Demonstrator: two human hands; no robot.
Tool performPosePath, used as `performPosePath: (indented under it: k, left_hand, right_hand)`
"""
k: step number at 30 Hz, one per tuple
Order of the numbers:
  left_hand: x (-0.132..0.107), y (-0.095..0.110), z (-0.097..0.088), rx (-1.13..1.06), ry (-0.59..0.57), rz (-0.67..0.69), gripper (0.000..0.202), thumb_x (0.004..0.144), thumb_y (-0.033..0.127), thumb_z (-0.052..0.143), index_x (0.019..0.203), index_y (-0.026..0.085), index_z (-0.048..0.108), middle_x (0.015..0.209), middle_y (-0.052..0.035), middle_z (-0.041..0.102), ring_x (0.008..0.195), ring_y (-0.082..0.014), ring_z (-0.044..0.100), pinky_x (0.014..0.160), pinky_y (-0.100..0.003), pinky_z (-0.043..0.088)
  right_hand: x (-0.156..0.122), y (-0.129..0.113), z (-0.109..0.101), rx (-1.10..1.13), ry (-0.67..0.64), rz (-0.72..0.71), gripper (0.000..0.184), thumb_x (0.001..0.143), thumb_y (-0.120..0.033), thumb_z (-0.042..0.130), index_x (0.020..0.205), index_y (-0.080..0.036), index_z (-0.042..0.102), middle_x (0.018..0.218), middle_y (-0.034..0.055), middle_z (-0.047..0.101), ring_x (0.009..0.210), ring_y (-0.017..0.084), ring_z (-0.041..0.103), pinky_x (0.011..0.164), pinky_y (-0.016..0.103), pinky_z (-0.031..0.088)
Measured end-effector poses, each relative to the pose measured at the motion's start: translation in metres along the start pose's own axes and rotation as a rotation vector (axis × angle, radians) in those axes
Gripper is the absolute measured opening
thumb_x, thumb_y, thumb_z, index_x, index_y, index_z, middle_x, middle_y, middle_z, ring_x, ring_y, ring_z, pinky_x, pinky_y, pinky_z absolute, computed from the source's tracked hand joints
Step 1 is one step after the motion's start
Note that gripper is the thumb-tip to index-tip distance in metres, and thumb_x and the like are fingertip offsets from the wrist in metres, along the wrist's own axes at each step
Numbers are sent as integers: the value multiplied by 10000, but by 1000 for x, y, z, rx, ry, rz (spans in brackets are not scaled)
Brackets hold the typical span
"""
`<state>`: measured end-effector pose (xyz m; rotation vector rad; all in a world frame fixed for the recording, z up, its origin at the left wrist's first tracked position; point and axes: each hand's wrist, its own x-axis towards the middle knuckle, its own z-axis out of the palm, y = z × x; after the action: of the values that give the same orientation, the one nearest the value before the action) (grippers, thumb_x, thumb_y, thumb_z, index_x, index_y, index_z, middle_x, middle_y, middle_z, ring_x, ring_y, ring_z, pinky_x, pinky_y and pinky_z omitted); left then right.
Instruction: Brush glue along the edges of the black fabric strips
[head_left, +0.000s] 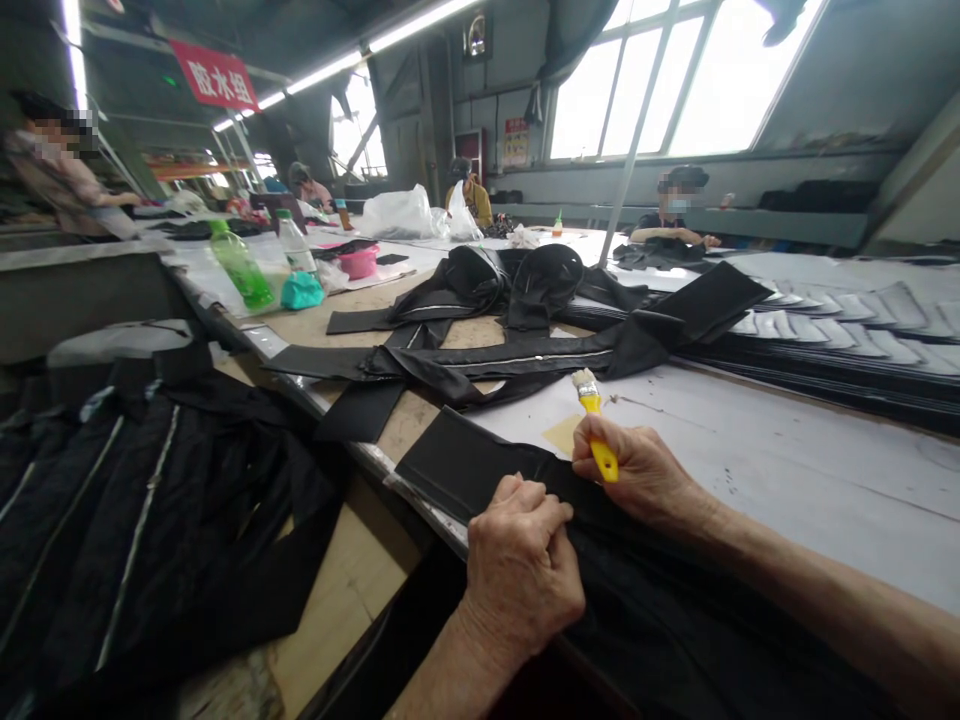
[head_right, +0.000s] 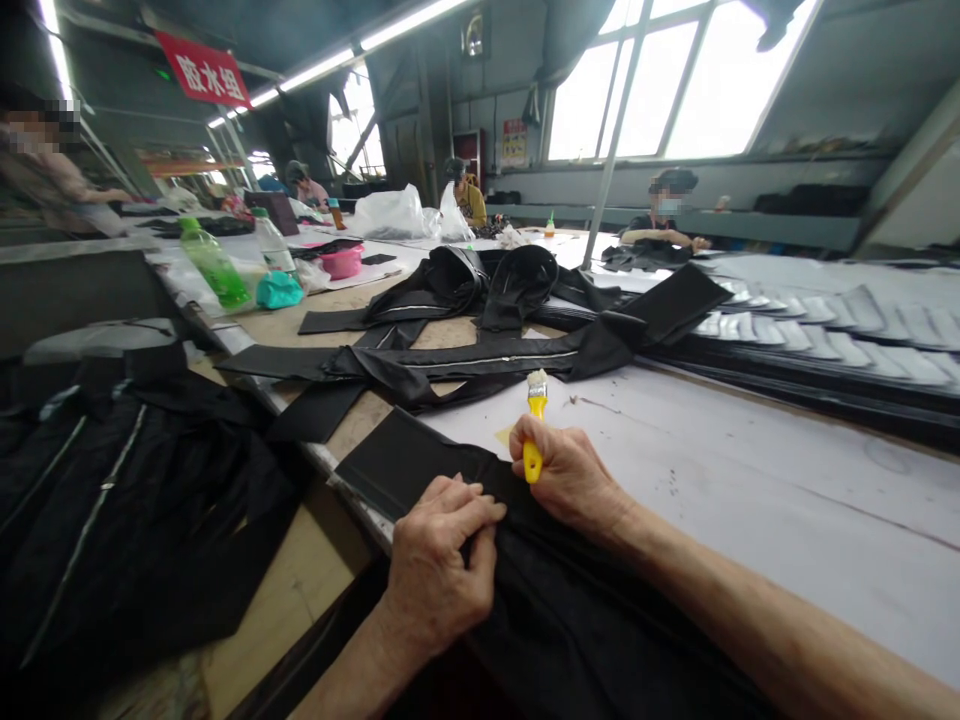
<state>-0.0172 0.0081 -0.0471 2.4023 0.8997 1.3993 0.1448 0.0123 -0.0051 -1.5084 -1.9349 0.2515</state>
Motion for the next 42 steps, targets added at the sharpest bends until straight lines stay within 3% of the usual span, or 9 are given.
performPosePath:
  k: [6,12,15,21,24,27,30,36,42]
  left_hand:
    - [1,1,-1,-5,11,12,219,677,56,450,697,183,627,688,-39,627,702,-177,595,859,-395,494]
    - [0,2,-1,-9,0,12,230,659,32,442,709,180,611,703,-41,623,730,-185,599,862,-393,492]
    - [-2,3,-1,-14,-32,14,194,667,44,436,697,175,578,719,-49,617,753,-193,600,885,-403,480]
    - [-4,4,-1,-28,-65,-9,207,652,51,446,752,182,572,721,-44,584,764,-207,577,837,-410,493]
    - [-5,3,0,-22,-77,-28,223,643,52,459,773,191,574,736,-40,572,769,-213,559,787,-401,502]
    - [-5,3,0,-20,-90,-41,194,637,52,461,735,192,553,724,-34,554,739,-208,535,723,-377,501]
    - [-5,3,-1,-28,-91,-49,176,631,54,464,720,188,537,726,-34,549,713,-200,513,689,-363,490]
    - [-4,5,-1,-16,-41,-53,155,641,56,466,706,186,519,725,-32,555,726,-198,511,668,-338,471]
    - [-5,7,-1,-9,-27,-74,161,670,73,465,738,188,555,726,-37,550,708,-199,497,596,-323,451]
  right_hand:
    - [-4,-4,-18,-90,15,-44,100,763,-271,527,743,-174,529,569,-18,564,462,71,468,464,174,342]
    - [-9,-32,-63,81,67,243,443,818,-549,458,996,-176,618,603,31,618,428,108,510,388,206,356]
    - [-12,-43,-72,117,105,266,558,807,-648,412,1013,-180,635,547,29,576,406,115,497,333,203,332]
    - [-15,-49,-51,130,263,195,344,772,-521,567,781,-195,675,450,-4,483,381,98,429,313,200,311]
    - [-14,-47,-35,170,247,109,210,766,-416,616,795,-217,676,545,-7,570,412,89,454,335,195,317]
    - [-12,-43,-23,149,196,22,166,773,-372,621,799,-216,672,717,-1,654,520,100,551,454,189,422]
    - [-10,-41,-18,94,88,-24,158,797,-334,579,784,-198,659,720,-2,664,587,114,603,558,191,463]
    - [-3,-47,-35,17,-83,-20,202,793,-356,557,695,-188,610,454,-58,490,386,62,421,393,170,329]
    - [30,-62,-28,-147,-189,-75,247,805,-340,525,639,-169,592,519,-31,525,472,72,464,505,207,323]
